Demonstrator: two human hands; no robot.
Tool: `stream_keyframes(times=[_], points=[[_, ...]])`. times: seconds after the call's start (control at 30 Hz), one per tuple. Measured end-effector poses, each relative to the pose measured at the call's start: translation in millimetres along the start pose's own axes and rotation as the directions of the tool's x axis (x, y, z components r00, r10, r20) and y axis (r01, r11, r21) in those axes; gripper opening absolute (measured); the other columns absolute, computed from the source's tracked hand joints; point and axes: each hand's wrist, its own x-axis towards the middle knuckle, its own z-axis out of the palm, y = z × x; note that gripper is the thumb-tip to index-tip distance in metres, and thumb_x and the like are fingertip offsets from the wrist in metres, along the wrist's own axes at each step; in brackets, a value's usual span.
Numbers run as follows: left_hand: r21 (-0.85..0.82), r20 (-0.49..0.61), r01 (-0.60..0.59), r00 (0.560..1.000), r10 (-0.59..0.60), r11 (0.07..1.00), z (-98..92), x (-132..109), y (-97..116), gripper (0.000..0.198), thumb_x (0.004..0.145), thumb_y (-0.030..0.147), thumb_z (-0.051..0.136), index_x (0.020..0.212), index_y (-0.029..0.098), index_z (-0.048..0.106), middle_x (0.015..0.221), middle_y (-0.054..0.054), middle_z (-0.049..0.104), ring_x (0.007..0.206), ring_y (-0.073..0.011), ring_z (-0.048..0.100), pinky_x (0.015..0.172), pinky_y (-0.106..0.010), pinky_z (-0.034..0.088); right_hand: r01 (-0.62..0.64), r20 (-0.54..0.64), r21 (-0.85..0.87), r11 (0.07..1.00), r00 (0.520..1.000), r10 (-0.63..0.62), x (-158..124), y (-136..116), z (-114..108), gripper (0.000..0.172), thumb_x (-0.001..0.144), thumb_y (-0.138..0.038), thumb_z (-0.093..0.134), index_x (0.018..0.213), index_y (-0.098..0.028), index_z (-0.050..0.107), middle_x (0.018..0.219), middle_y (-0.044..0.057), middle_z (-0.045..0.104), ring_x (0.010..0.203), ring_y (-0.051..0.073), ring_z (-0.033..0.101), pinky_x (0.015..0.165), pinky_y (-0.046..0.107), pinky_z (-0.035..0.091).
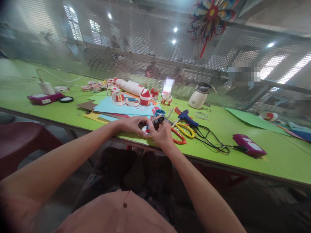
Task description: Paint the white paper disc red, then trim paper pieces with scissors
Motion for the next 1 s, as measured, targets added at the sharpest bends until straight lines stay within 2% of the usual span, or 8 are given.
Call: stream_keyframes(times=[0.13, 0.33, 0.53, 0.77, 1.0], points=[[0.000, 0.006, 0.023, 1.000, -0.023, 1.000, 0.5, 0.0, 0.0, 0.054, 0.056, 0.051, 0.078, 0.092, 0.016, 0.057, 0.078, 0.003, 0.054, 0.072, -0.0114, 0.047, 0.063, -0.023, 0.035, 0.055, -0.006, -0.038, 0.998, 0.998, -0.055, -0.1, -0.2, 1.3, 0.016, 0.080, -0.034, 0.056, 0.074, -0.020, 0.055, 0.063, -0.002, 0.058, 0.053, 0.012, 0.053, 0.055, 0.026, 0.045], [0.003, 0.001, 0.036, 0.999, -0.036, 0.999, 0.1, -0.5, 1.2, 0.056, 0.056, 0.049, 0.080, 0.096, 0.017, 0.056, 0.083, 0.002, 0.056, 0.076, -0.0133, 0.050, 0.066, -0.024, 0.037, -0.077, -0.028, 0.069, 0.995, 0.996, 0.079, 3.1, -0.6, 5.2, 0.018, 0.078, -0.035, 0.057, 0.070, -0.020, 0.053, 0.053, -0.004, 0.054, 0.047, 0.012, 0.051, 0.048, 0.024, 0.042], [-0.005, -0.010, 0.033, 0.999, -0.033, 0.999, 0.5, -0.4, 0.9, 0.054, 0.056, 0.047, 0.080, 0.093, 0.017, 0.055, 0.083, 0.002, 0.056, 0.077, -0.0135, 0.050, 0.066, -0.024, 0.037, -0.098, -0.067, 0.016, 0.995, 0.993, 0.099, 3.9, -2.4, 4.1, 0.020, 0.078, -0.036, 0.058, 0.068, -0.019, 0.056, 0.052, -0.003, 0.054, 0.048, 0.012, 0.051, 0.050, 0.025, 0.042], [-0.032, -0.006, 0.071, 0.997, -0.071, 0.997, 0.5, 0.0, -1.4, 0.055, 0.053, 0.045, 0.082, 0.092, 0.017, 0.055, 0.084, 0.002, 0.057, 0.078, -0.0141, 0.052, 0.068, -0.025, 0.039, -0.140, -0.194, 0.046, 0.989, 0.970, 0.146, 4.2, -2.0, 0.3, 0.022, 0.079, -0.039, 0.058, 0.069, -0.019, 0.055, 0.052, -0.003, 0.055, 0.047, 0.013, 0.052, 0.051, 0.026, 0.043], [-0.070, -0.004, 0.066, 0.998, -0.066, 0.995, 1.7, -0.4, -0.1, 0.053, 0.055, 0.043, 0.082, 0.092, 0.017, 0.054, 0.081, 0.003, 0.056, 0.074, -0.0125, 0.051, 0.067, -0.024, 0.038, -0.120, -0.160, -0.016, 0.993, 0.980, 0.116, 5.1, -4.1, -0.6, 0.020, 0.076, -0.036, 0.059, 0.067, -0.018, 0.056, 0.051, -0.004, 0.055, 0.046, 0.012, 0.050, 0.052, 0.025, 0.043]])
